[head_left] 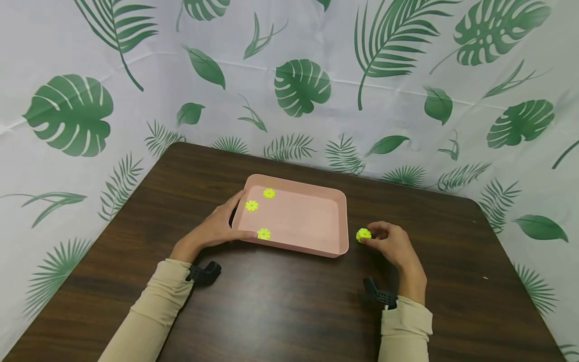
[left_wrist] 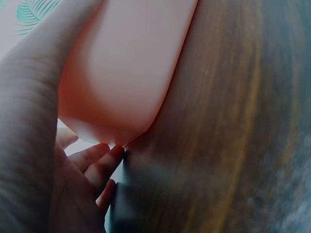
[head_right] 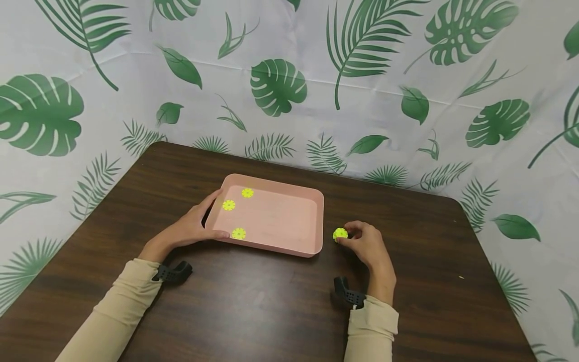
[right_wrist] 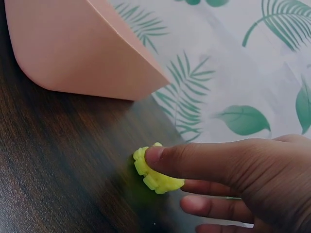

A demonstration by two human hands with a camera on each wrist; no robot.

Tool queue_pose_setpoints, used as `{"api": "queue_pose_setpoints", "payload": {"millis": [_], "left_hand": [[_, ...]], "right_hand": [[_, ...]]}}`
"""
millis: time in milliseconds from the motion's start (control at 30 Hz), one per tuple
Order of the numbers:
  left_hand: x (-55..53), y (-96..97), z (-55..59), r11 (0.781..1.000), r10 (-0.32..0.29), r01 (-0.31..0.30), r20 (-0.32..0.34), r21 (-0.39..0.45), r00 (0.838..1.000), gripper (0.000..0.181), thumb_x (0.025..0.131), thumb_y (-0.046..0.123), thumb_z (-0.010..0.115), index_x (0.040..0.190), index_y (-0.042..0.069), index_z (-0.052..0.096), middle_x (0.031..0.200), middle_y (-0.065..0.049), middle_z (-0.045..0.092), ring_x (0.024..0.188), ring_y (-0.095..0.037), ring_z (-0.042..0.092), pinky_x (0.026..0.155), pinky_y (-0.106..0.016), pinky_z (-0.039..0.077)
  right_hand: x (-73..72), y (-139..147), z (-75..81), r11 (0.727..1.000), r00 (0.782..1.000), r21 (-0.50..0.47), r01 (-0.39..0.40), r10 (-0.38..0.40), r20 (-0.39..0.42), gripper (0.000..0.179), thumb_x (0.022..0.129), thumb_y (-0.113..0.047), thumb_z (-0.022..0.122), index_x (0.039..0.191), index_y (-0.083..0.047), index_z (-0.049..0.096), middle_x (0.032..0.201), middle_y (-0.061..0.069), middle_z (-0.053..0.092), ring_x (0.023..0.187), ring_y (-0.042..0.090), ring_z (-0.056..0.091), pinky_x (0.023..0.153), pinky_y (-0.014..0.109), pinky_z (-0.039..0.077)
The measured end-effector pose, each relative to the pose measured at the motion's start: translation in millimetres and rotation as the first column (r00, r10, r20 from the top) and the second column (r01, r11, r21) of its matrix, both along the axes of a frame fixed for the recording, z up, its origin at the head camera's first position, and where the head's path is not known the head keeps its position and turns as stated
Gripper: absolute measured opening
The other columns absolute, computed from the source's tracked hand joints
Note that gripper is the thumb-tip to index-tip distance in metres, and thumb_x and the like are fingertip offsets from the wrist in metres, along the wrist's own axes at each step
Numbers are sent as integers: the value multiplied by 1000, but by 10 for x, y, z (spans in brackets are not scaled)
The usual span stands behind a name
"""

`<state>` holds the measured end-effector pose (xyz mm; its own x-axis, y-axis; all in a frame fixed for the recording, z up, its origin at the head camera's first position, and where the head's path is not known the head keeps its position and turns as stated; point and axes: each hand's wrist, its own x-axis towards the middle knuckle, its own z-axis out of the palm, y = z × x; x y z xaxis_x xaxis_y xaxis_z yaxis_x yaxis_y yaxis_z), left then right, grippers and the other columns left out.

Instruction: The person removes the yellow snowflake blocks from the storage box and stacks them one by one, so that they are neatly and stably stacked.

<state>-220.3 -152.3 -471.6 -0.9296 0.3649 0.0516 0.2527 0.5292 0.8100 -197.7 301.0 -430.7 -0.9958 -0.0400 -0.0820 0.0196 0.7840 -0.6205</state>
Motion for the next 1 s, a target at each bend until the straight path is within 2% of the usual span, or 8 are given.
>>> {"api": "queue_pose_setpoints", "payload": {"millis": [167, 333, 800, 1000], "left_hand": [[-1, -6, -7, 1000, 3, -3, 9, 1, 1000, 121, 78, 51, 85, 168, 22, 10, 169, -13, 23, 151, -36, 30, 113, -67, 31], [-2, -4, -8, 1000, -1, 1, 8, 9, 1000, 121, 78, 51, 85, 168, 22, 10, 170, -12, 23, 152, -35, 29, 114, -67, 30], [-10, 2, 14, 1000, -1, 1, 10, 10, 1000, 121, 78, 50, 86, 168, 23, 10, 169, -11, 24, 150, -34, 32, 115, -65, 31], [-11, -4, 11, 1000, -4, 4, 13, 6, 1000, 120, 78, 51, 85, 168, 23, 10, 170, -11, 22, 151, -35, 29, 115, -66, 30]], "right_hand": [[-15, -22, -3, 999, 999, 31, -38, 37, 35, 58, 92, -20, 80, 139, 6, 58, 114, 24, 65, 95, 33, 62, 81, 41, 56], [-34, -72, -3, 998, 998, 45, -50, 48, 40, 56, 92, -18, 79, 137, 9, 59, 116, 26, 65, 98, 35, 63, 87, 49, 57], [-70, -127, 1, 992, 995, 73, -101, 101, 13, 45, 93, -14, 77, 132, 6, 66, 123, 27, 62, 99, 36, 62, 85, 47, 57], [-81, -130, 19, 985, 989, 93, -146, 148, -16, 36, 92, -11, 77, 123, 7, 70, 114, 24, 62, 95, 36, 62, 82, 47, 55]]}}
